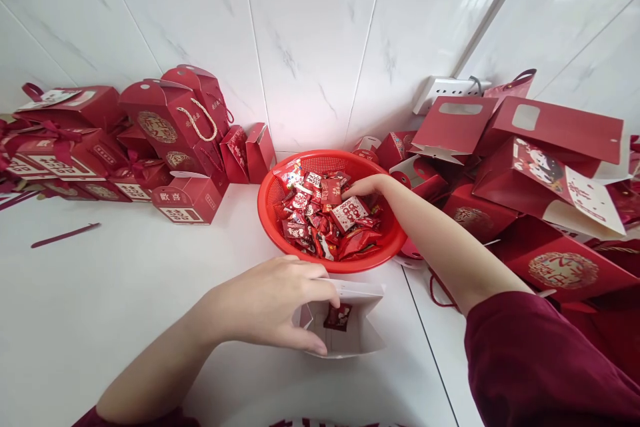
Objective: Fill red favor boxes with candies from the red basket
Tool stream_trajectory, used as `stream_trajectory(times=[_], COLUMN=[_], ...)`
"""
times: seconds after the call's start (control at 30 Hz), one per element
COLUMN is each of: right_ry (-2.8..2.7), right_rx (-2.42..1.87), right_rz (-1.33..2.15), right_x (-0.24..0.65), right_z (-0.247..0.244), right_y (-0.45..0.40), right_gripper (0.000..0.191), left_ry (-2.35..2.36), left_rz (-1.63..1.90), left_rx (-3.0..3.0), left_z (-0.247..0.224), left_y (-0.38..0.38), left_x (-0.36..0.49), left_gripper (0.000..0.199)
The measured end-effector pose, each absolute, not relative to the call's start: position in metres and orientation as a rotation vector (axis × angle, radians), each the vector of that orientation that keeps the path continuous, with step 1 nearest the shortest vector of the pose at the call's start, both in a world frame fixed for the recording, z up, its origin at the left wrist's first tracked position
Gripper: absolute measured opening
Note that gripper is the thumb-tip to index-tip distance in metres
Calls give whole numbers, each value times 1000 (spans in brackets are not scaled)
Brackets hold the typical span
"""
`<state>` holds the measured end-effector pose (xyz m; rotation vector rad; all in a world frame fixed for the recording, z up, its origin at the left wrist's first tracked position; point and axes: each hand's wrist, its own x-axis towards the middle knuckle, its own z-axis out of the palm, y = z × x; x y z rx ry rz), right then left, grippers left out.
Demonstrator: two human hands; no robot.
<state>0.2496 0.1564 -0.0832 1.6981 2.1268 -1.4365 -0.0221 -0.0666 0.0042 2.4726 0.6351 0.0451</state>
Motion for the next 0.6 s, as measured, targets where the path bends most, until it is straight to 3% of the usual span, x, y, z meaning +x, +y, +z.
stream_trajectory(times=[0.13, 0.6], right_ry=[1952, 2154], right_rx=[1710, 1344], right_rz=[-1621, -2225], right_x=[254, 250], right_z=[-82, -62], right_y=[156, 141], right_gripper=[40, 38], left_ry=[637, 647], left_rz=[41, 44], left_rx=[2472, 2472], left_z=[5, 4], left_y=[-67, -67], left_x=[-21, -21], left_gripper=[41, 40])
